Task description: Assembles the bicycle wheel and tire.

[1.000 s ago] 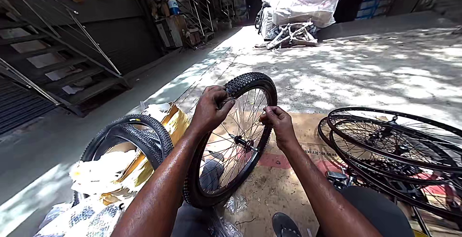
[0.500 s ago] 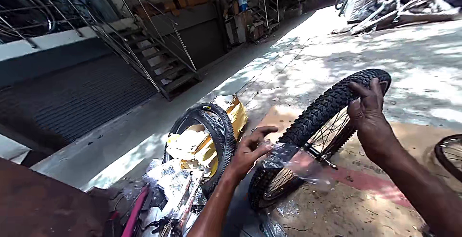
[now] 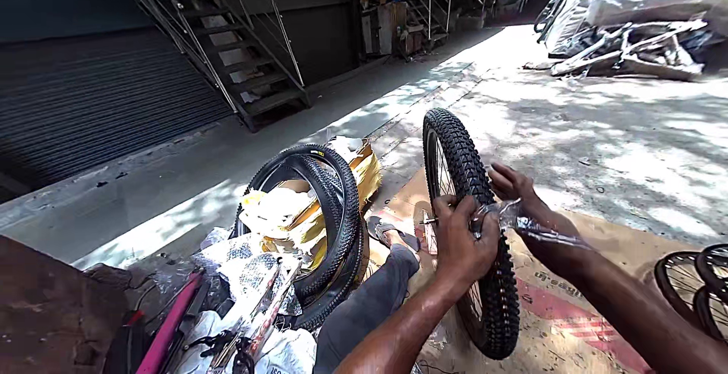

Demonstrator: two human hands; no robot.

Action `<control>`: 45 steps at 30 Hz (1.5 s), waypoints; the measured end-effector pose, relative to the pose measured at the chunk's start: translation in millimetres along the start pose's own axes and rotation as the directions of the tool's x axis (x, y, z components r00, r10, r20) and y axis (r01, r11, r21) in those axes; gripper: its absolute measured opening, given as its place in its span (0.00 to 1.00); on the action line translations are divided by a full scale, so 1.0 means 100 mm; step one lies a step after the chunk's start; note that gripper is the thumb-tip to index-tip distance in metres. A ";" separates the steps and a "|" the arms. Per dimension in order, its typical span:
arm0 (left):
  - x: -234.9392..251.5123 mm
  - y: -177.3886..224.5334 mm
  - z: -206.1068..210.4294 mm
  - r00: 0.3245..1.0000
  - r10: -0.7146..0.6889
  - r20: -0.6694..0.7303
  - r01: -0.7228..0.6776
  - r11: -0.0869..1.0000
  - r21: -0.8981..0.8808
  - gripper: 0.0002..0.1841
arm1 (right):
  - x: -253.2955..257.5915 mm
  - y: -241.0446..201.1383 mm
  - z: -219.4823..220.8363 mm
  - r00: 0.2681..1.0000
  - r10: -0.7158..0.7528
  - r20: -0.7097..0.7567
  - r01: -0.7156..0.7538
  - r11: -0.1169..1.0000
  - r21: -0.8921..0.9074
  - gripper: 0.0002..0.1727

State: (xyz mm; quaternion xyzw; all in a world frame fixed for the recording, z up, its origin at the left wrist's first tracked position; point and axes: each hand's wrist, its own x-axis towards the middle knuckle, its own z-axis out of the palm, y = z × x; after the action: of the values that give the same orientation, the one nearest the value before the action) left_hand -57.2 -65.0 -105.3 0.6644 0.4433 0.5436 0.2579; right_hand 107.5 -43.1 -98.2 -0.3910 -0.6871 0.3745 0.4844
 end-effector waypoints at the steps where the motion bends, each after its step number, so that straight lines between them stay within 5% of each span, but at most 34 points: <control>1: 0.29 -0.01 0.04 1.000 -0.020 -0.012 0.020 1.000 0.015 0.13 | -0.26 0.21 0.05 0.998 0.048 -0.041 -0.045 0.996 0.077 0.37; 4: 1.17 -0.09 0.05 0.995 -0.093 0.047 0.092 0.995 0.031 0.12 | -0.76 0.82 0.01 0.973 0.109 -0.204 -0.155 0.963 -0.221 0.55; 7: 1.80 -0.18 0.07 0.981 -0.149 0.128 0.147 0.989 0.029 0.11 | -0.49 0.89 -0.09 0.963 0.029 -0.267 -0.174 0.826 -0.536 0.62; 11: 2.37 -0.41 0.01 0.968 -0.198 0.153 0.217 0.969 -0.120 0.10 | -0.17 0.98 0.05 0.975 -0.061 -0.213 -0.094 0.758 -0.646 0.71; 14: 2.55 -0.70 -0.11 0.965 -0.210 0.156 0.255 0.893 -0.372 0.11 | 0.01 1.08 0.33 0.941 -0.116 -0.319 -0.102 0.800 -0.592 0.61; 18: 2.08 -1.12 -0.46 0.953 -0.300 0.043 0.277 0.806 -0.523 0.18 | 1.06 0.81 0.36 0.919 -0.083 -0.385 -0.144 0.838 -0.526 0.51; 23: 0.32 -2.01 -0.61 0.818 -0.574 0.034 0.553 0.769 -0.320 0.13 | 2.43 0.85 0.35 0.917 -0.002 -0.398 -0.249 0.778 -0.577 0.55; 28: -1.20 -2.41 -0.62 0.648 -0.747 0.150 0.759 0.616 -0.211 0.06 | 2.49 1.61 0.68 0.926 0.053 -0.373 -0.304 0.689 -0.658 0.48; 34: -1.12 -2.61 -0.56 0.586 -0.766 0.263 0.807 0.522 -0.276 0.05 | 2.51 2.02 0.98 0.961 0.120 -0.249 -0.265 0.659 -0.704 0.27; 37: -1.11 -2.68 -0.46 0.578 -0.763 0.289 0.812 0.507 -0.288 0.05 | 2.09 2.16 0.97 0.974 0.218 0.057 -0.105 0.663 -0.741 0.18; 40: -1.13 -2.59 -0.43 0.542 -0.767 0.343 0.840 0.483 -0.246 0.06 | 1.22 2.19 0.79 0.851 0.309 0.425 0.180 0.589 -0.788 0.16; 42: -1.16 -2.49 -0.45 0.535 -0.759 0.371 0.845 0.475 -0.246 0.05 | 0.62 2.12 0.54 0.635 0.506 0.584 0.220 0.606 -0.764 0.19; 45: -1.22 -2.41 -0.47 0.534 -0.758 0.375 0.845 0.490 -0.212 0.05 | -0.09 1.85 0.17 0.340 0.706 0.621 0.196 0.593 -0.781 0.27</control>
State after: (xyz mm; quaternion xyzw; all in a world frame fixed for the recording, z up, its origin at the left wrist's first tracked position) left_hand -178.4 -63.2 -350.7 0.3756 0.5585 0.3497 0.6517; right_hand 125.6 22.8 -270.9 -0.3965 -0.8338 0.2811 -0.2617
